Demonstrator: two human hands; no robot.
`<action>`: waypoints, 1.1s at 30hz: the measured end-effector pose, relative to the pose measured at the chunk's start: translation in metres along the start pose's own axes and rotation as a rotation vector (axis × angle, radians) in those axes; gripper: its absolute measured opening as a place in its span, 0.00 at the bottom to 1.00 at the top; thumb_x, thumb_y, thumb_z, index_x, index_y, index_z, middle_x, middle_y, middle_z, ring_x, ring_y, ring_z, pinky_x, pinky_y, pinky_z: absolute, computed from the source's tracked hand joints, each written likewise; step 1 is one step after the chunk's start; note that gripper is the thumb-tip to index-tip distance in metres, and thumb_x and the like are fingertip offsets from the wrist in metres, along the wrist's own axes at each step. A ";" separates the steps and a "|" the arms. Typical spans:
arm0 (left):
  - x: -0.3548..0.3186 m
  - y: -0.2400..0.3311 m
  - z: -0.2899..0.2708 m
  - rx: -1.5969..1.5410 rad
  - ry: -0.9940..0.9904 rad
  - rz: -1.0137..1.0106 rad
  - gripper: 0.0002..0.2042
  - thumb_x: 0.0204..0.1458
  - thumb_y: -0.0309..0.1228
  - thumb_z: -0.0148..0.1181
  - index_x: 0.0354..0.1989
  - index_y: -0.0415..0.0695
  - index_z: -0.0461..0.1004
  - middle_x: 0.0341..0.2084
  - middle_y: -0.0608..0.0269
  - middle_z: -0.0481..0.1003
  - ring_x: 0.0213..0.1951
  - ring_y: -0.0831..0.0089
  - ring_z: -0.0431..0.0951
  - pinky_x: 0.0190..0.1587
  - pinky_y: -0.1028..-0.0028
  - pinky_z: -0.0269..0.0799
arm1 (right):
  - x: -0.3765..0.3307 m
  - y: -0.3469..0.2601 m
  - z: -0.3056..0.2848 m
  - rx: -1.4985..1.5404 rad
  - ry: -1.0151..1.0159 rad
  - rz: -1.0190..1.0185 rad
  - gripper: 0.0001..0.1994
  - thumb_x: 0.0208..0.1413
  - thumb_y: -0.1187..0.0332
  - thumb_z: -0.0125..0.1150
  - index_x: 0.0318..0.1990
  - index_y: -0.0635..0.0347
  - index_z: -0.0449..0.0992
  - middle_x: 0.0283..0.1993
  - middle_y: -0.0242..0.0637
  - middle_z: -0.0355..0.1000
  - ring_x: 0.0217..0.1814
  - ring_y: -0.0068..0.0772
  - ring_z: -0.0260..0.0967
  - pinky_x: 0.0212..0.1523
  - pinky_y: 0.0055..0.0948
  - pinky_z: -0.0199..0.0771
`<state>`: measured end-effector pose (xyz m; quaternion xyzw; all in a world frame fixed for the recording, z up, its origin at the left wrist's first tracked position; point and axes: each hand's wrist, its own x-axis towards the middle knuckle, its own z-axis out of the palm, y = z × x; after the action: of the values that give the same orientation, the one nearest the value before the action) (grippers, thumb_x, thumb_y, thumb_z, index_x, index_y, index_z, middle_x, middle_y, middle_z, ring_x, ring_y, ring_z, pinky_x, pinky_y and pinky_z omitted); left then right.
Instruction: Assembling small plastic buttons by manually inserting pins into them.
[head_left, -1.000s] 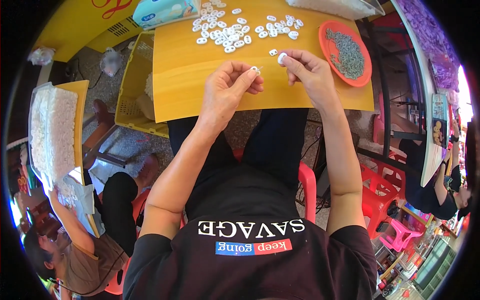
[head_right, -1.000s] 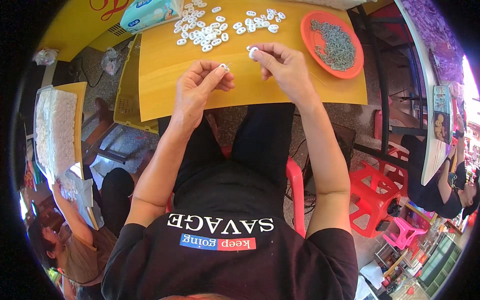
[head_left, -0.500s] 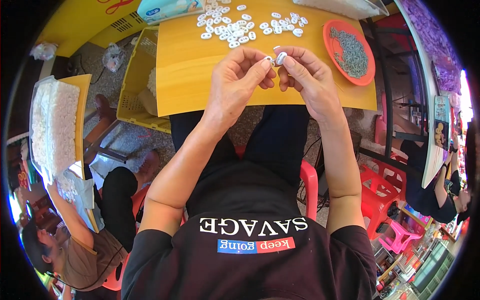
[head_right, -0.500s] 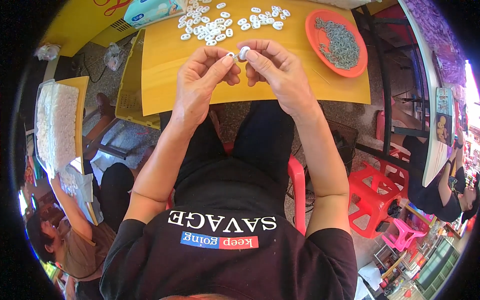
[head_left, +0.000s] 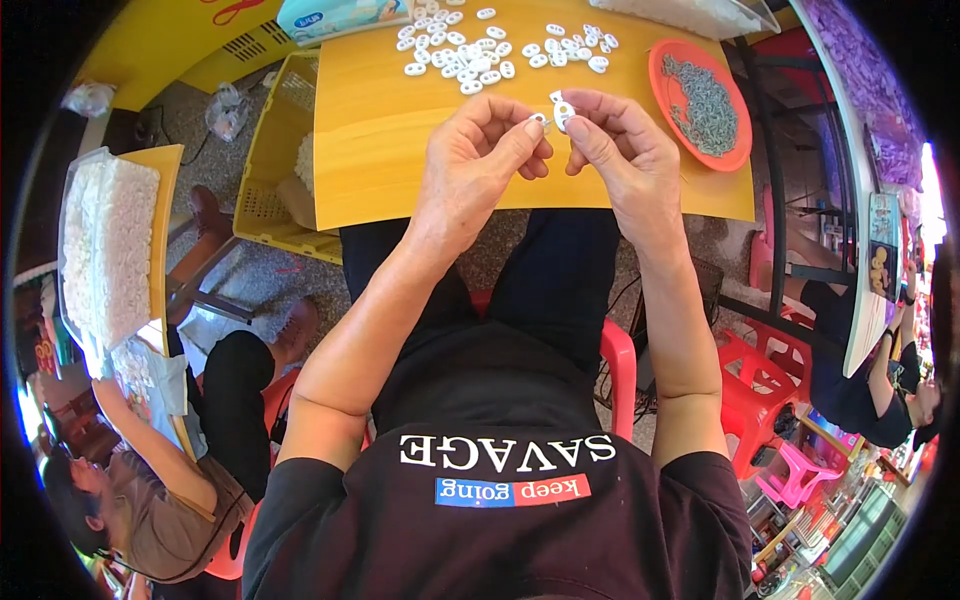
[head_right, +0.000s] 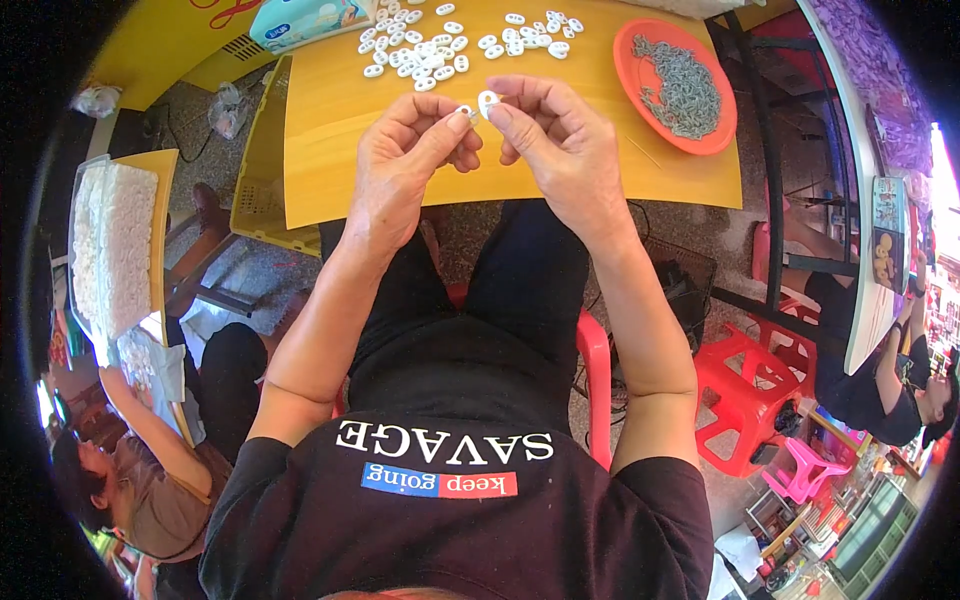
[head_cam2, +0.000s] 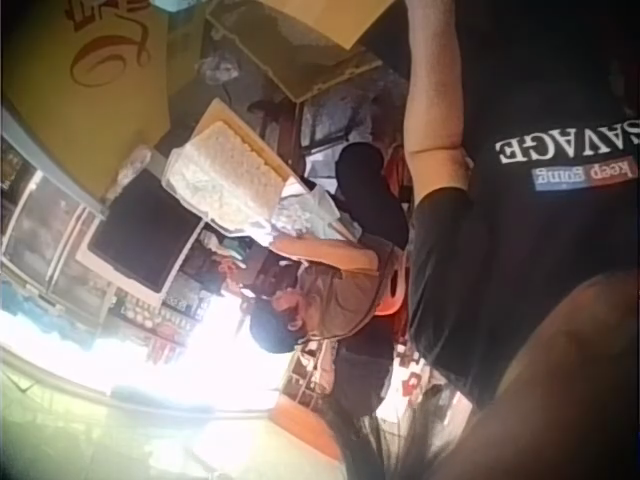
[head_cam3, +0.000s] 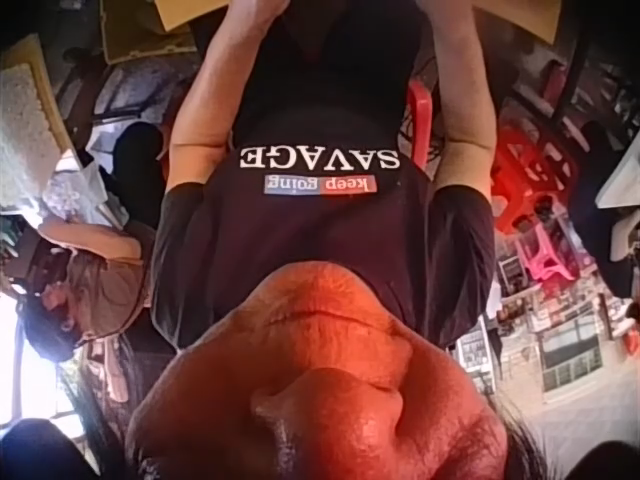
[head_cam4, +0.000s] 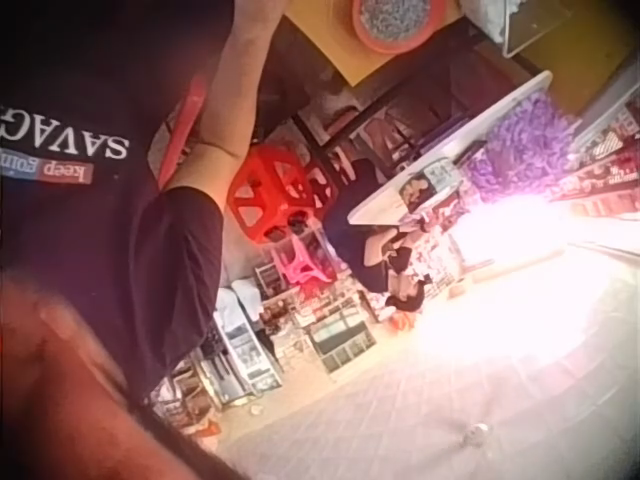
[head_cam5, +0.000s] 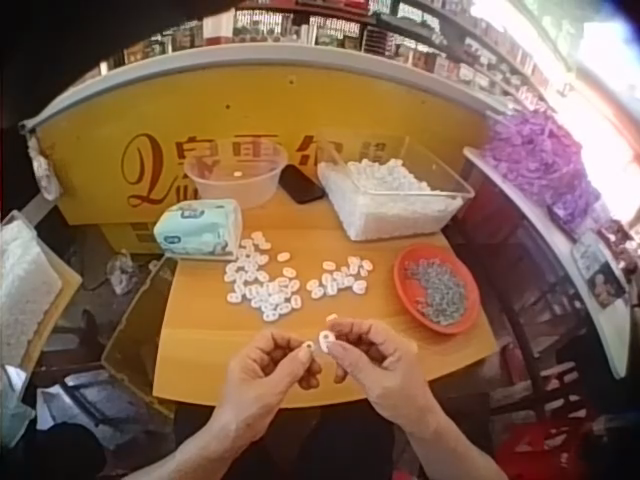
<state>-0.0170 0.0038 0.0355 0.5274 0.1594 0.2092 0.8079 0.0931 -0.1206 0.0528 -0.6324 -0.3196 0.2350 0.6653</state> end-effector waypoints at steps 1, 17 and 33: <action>0.000 0.000 0.000 -0.012 -0.001 -0.002 0.08 0.58 0.29 0.57 0.39 0.35 0.72 0.27 0.60 0.77 0.29 0.77 0.76 0.34 0.77 0.72 | 0.000 0.001 0.000 -0.006 0.000 -0.011 0.12 0.58 0.74 0.61 0.49 0.66 0.75 0.37 0.32 0.75 0.29 0.15 0.68 0.32 0.16 0.71; 0.002 -0.001 -0.001 -0.100 0.003 -0.070 0.09 0.58 0.28 0.59 0.39 0.34 0.73 0.27 0.57 0.78 0.28 0.75 0.78 0.34 0.77 0.74 | -0.002 0.000 0.004 -0.090 -0.003 -0.058 0.11 0.58 0.76 0.60 0.49 0.68 0.76 0.40 0.34 0.76 0.33 0.18 0.69 0.35 0.17 0.71; -0.001 -0.013 -0.011 -0.008 0.008 0.021 0.10 0.58 0.31 0.60 0.43 0.37 0.74 0.37 0.63 0.76 0.40 0.80 0.74 0.44 0.79 0.70 | 0.003 0.020 0.004 0.301 -0.078 0.154 0.14 0.59 0.73 0.60 0.50 0.69 0.73 0.40 0.37 0.75 0.39 0.22 0.73 0.43 0.24 0.75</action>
<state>-0.0211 0.0078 0.0195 0.5250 0.1565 0.2203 0.8071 0.0942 -0.1141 0.0328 -0.5387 -0.2569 0.3548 0.7197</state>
